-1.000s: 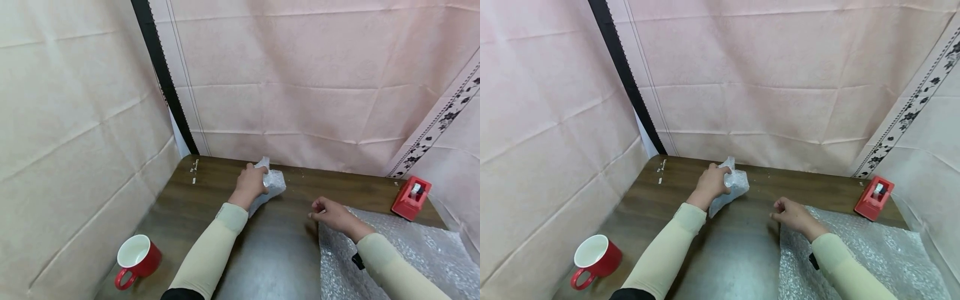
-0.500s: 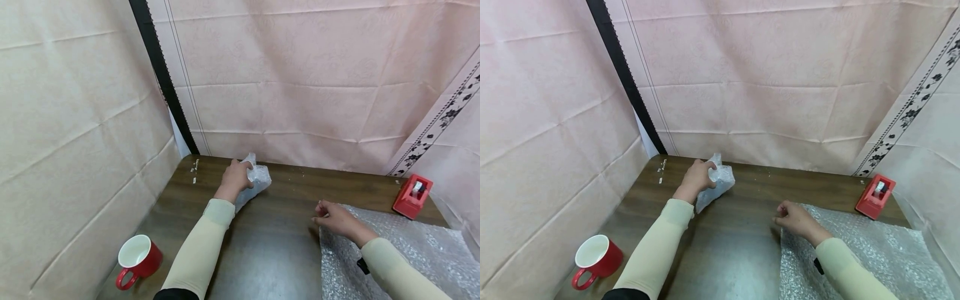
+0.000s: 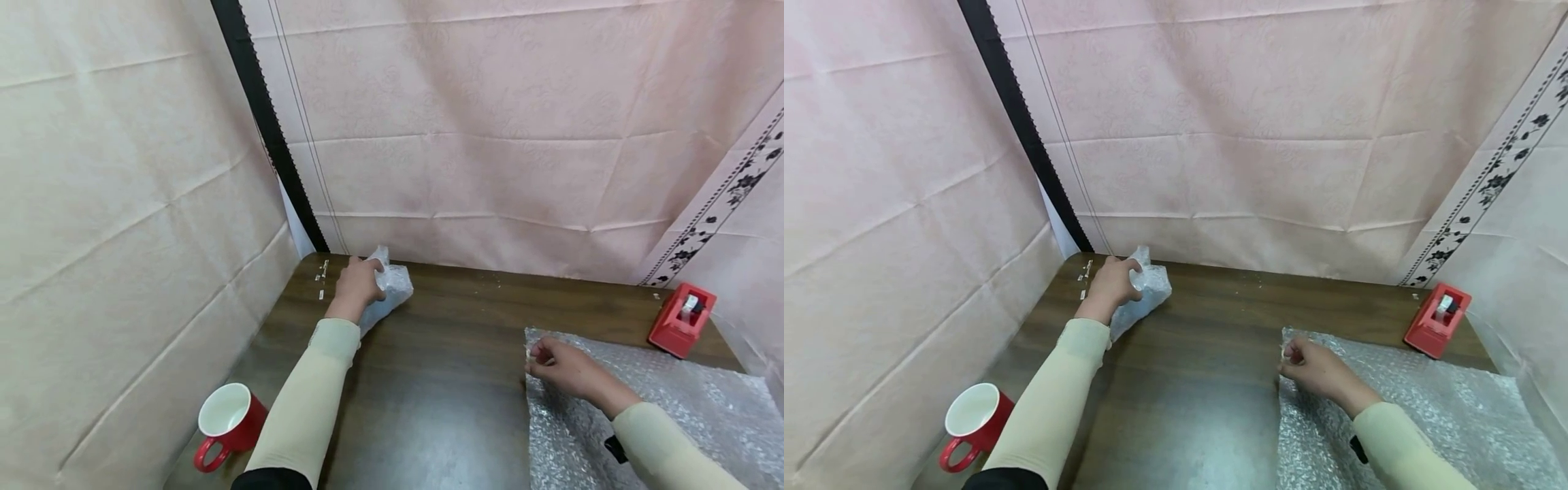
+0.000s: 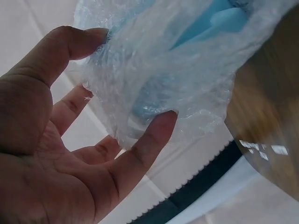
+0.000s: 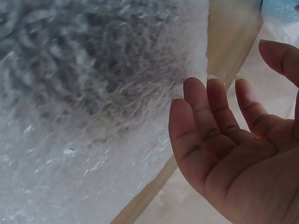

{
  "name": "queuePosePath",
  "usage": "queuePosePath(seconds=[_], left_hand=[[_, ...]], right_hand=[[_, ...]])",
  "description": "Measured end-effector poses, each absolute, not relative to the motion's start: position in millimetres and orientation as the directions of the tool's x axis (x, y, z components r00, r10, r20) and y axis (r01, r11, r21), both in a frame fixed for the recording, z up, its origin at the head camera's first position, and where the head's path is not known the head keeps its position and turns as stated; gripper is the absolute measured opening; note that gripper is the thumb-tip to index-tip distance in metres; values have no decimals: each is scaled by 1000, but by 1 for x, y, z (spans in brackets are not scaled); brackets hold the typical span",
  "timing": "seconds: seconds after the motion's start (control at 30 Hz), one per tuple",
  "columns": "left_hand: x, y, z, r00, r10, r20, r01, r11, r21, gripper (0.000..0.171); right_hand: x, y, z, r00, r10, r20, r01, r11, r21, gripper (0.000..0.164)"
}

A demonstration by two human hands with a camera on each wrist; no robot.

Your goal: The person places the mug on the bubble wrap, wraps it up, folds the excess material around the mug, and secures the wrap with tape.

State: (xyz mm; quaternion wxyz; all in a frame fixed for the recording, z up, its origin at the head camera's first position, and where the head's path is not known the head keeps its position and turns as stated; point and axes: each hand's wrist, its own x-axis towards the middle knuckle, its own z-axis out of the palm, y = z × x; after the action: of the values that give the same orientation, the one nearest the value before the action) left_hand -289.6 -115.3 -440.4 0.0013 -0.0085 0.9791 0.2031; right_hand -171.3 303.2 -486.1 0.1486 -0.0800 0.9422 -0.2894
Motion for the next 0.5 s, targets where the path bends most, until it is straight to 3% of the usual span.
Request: queuePosePath(seconds=[0.5], left_hand=[[-306, -165, -437, -996, -63, -70, -85, 919, 386, 56]], right_hand=[[-166, 322, -488, -947, -257, -195, -100, 808, -580, 30]])
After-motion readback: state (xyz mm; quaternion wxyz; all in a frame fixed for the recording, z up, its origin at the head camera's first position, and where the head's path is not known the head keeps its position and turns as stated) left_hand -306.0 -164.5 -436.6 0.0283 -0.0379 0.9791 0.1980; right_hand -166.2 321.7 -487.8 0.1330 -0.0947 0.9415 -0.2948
